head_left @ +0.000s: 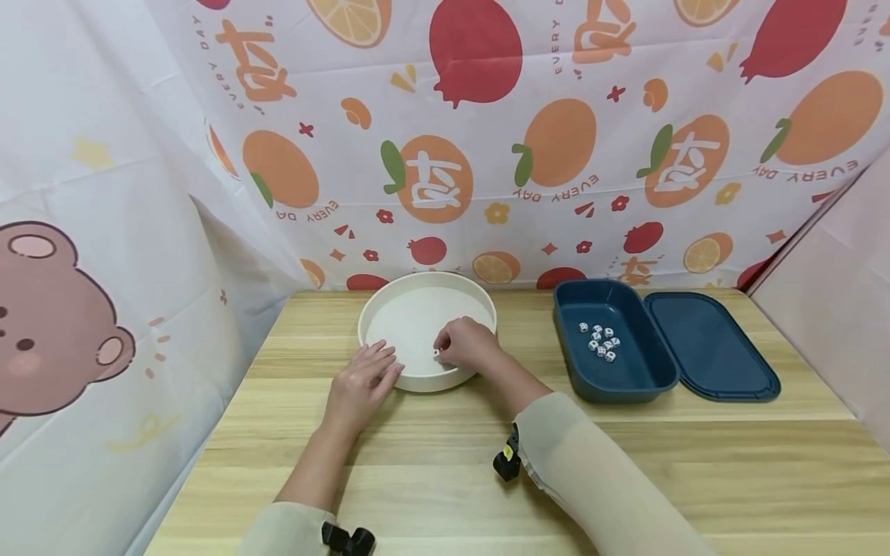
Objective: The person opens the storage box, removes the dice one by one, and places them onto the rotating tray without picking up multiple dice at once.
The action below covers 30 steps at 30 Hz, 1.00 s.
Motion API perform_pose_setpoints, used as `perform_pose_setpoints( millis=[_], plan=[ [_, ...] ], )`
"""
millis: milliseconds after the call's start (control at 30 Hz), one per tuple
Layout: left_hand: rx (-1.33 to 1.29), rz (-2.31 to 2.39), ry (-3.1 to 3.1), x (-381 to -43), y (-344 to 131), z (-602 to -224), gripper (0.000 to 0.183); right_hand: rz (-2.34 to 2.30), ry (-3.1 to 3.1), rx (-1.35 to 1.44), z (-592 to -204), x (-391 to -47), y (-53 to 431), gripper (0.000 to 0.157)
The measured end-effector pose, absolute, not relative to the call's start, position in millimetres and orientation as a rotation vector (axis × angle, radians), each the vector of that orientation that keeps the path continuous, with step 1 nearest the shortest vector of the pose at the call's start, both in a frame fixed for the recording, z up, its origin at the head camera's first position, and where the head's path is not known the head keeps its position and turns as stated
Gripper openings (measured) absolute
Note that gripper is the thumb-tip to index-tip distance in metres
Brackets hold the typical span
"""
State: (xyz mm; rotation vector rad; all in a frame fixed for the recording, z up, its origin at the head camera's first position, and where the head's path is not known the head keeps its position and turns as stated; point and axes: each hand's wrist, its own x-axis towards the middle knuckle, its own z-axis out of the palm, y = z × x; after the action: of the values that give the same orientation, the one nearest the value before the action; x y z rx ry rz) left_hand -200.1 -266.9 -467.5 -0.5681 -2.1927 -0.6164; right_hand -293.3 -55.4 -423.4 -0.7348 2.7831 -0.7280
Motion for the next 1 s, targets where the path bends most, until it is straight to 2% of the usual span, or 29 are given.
perform_pose_setpoints(
  millis=[333,600,733,1000],
  plan=[
    [-0.565,-0.627,-2.197,-199,-268,-468,0.023,-0.664,2.775,-0.701,-419,-289,-57,0.006],
    [-0.571,-0.641,-2.202,-200,-265,-470,0.021,-0.761,2.791,-0.862,-422,-291,-45,0.023],
    [-0.566,-0.642,-2.192,-200,-263,-471,0.021,-0.85,2.821,-0.969,-416,-289,-26,0.025],
    [-0.529,-0.669,-2.251,-201,-267,-468,0.023,-0.916,2.953,-0.893,-382,-289,50,0.026]
  ],
)
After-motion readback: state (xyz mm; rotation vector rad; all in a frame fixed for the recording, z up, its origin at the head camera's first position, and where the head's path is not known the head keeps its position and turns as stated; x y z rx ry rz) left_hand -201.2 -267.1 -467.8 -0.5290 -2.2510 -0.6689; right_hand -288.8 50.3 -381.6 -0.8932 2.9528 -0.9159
